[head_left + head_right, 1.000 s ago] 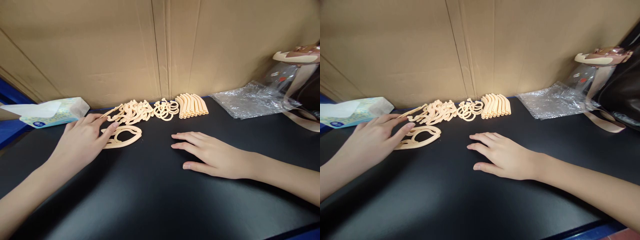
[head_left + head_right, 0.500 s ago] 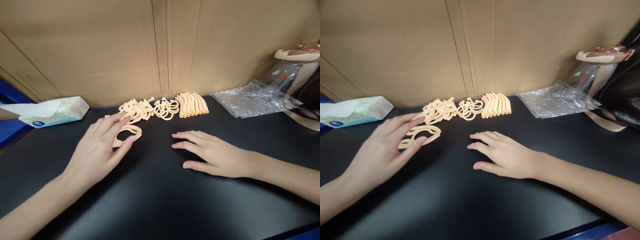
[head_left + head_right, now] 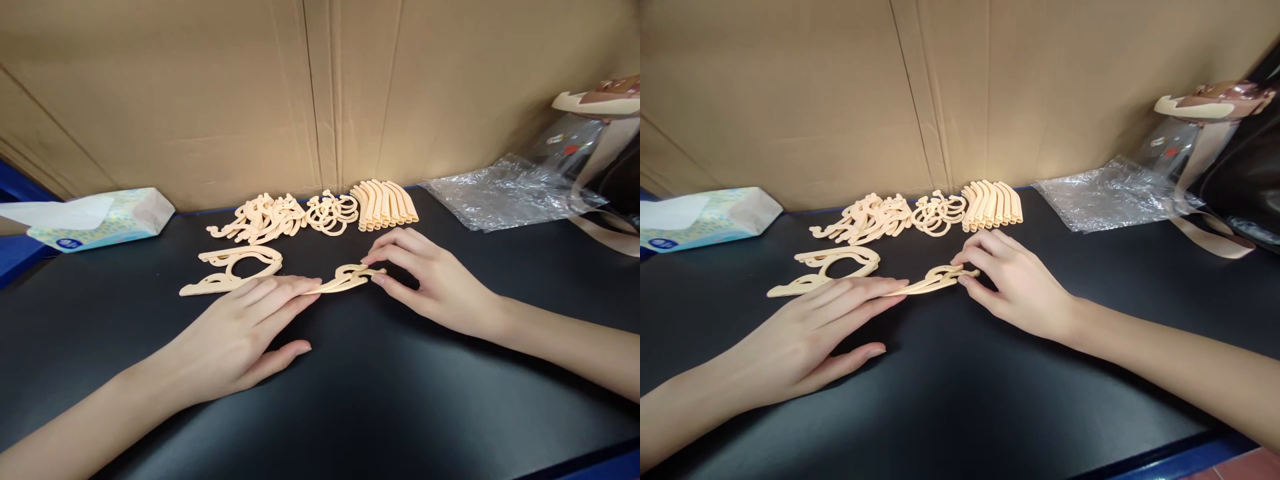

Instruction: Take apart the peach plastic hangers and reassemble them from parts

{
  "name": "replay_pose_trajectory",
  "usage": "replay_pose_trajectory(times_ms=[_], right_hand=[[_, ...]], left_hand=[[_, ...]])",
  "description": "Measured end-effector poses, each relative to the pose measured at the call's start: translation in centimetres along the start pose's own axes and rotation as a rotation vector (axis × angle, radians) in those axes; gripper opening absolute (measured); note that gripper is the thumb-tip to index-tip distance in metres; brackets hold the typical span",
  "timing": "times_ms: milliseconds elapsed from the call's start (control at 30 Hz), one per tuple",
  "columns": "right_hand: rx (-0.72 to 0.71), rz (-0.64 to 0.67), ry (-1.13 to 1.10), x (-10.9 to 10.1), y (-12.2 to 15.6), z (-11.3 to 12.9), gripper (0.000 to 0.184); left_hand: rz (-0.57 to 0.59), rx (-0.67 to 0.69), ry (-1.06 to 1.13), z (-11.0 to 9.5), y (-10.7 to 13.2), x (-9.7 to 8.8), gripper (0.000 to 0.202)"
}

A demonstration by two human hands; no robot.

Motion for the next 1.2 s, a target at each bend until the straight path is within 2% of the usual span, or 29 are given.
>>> replay_pose_trajectory(times_ms=[200,567,1000,1200], right_hand=[[0.071,0.098,-0.01,1.2,0.1,-1.0,0.031],[0.003,0.157,0.03,1.5,0.0,-0.8,0.028],[-0.041,0.104,0.057,1.0,-0.1,-0.6,0.021],[-0.043,-0.018,0.086,-0.3,-0.1,-0.1,0.014]], left_hand=[[0.004,0.045,0.012,0.1,0.2,0.3,0.04],[0.026,0.023,0.051,0.5,0.2,0.4,0.038],[0.028,0.054,0.022,0.2,0.1,0.4,0.037],[0.022,0.049,0.022,0.0,0.0,0.2,0.036]])
Point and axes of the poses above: each hand's wrist, its own y-axis away from the middle knuckle, its own x-axis out of the palm, z = x × y, the point moved 6 cm from there along -y, towards the middle knuckle, and after that the axes turned 6 degrees about -z, right-handed, at the moved point
